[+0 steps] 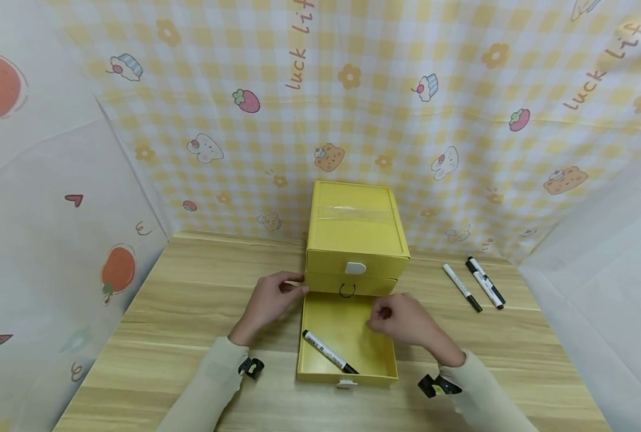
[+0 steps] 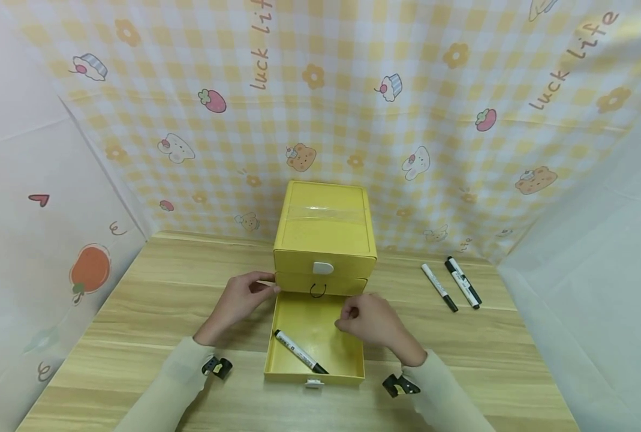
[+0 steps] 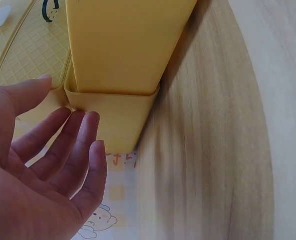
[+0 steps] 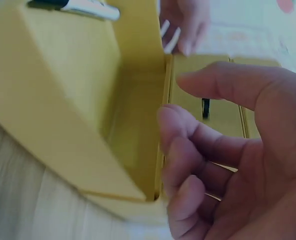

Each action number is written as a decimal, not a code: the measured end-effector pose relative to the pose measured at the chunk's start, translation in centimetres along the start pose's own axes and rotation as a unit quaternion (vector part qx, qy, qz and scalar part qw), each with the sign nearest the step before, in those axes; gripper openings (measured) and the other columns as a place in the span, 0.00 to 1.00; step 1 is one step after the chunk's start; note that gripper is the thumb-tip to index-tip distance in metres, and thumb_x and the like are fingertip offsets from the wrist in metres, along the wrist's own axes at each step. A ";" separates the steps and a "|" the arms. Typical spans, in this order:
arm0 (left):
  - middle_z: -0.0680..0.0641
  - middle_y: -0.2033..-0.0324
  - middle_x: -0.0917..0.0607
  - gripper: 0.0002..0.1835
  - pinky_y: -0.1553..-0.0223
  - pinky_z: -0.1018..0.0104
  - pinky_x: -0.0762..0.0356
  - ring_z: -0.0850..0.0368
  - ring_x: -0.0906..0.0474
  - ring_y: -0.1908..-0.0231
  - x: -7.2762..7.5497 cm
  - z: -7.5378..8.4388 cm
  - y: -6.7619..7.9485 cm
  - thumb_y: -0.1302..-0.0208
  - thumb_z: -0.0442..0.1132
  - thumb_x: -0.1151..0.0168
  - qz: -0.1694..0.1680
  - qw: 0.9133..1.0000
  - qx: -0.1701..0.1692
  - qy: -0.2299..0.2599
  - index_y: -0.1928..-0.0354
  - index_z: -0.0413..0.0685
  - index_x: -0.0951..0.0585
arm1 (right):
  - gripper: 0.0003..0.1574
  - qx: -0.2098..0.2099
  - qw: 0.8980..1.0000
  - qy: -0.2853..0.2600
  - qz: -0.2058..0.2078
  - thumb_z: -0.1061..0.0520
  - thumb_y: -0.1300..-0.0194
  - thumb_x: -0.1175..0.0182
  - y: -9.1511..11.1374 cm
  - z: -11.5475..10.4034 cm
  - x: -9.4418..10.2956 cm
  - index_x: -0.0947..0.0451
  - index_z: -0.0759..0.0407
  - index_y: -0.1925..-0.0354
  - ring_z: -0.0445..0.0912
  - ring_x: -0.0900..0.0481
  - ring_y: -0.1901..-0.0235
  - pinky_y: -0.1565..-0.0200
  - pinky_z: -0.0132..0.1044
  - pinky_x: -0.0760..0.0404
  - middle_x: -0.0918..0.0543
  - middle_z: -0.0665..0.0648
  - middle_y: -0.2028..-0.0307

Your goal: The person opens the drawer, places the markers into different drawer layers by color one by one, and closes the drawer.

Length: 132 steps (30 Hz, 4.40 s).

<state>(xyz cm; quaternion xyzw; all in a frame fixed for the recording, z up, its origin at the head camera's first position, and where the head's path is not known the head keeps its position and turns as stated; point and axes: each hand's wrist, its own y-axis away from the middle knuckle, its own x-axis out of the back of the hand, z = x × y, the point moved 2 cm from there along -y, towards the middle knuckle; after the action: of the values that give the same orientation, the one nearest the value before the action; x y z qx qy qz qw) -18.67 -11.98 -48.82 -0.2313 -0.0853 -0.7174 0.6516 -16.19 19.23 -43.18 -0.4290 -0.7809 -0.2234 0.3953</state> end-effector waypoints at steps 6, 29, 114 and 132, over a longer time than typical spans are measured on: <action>0.37 0.50 0.08 0.18 0.56 0.56 0.08 0.48 0.07 0.58 0.0 -0.1 0.1 0.28 0.39 0.23 -0.003 1.000 0.007 0.008 0.43 0.36 0.11 | 0.09 -0.051 0.995 -0.044 0.073 0.58 0.31 0.28 1.1 2.5 0.8 0.14 0.50 0.70 0.39 0.26 0.76 0.70 0.33 0.25 0.19 0.43 0.75; 0.36 0.48 0.08 0.19 0.56 0.59 0.08 0.48 0.07 0.58 -0.2 0.1 0.1 0.35 0.29 0.21 -0.004 1.000 0.011 0.011 0.43 0.33 0.11 | 0.17 -0.273 0.920 0.005 0.280 0.53 0.29 0.27 3.3 17.4 5.0 0.11 0.67 0.53 0.54 0.15 0.64 0.61 0.44 0.22 0.09 0.63 0.62; 0.41 0.54 0.07 0.21 0.55 0.59 0.09 0.49 0.07 0.57 0.3 0.2 -0.2 0.32 0.36 0.20 0.003 0.999 0.021 0.045 0.40 0.39 0.11 | 0.14 -0.256 0.915 -0.128 0.285 0.59 0.32 0.27 3.2 11.9 3.8 0.12 0.68 0.52 0.44 0.22 0.66 0.69 0.32 0.23 0.13 0.54 0.63; 0.41 0.52 0.07 0.21 0.56 0.59 0.09 0.48 0.07 0.57 0.4 0.3 -0.4 0.33 0.34 0.21 0.008 0.999 0.013 0.042 0.39 0.38 0.12 | 0.10 -0.187 0.929 -0.120 0.297 0.62 0.33 0.27 5.9 6.5 4.8 0.11 0.64 0.54 0.40 0.22 0.62 0.65 0.30 0.22 0.15 0.53 0.63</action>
<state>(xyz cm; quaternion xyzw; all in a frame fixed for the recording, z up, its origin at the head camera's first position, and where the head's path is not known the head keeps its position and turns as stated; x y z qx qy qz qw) -19.04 -12.13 -48.33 -0.1927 -0.0652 -0.7202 0.6632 -15.49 29.26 -43.05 -0.7310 -0.6035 -0.1843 0.2597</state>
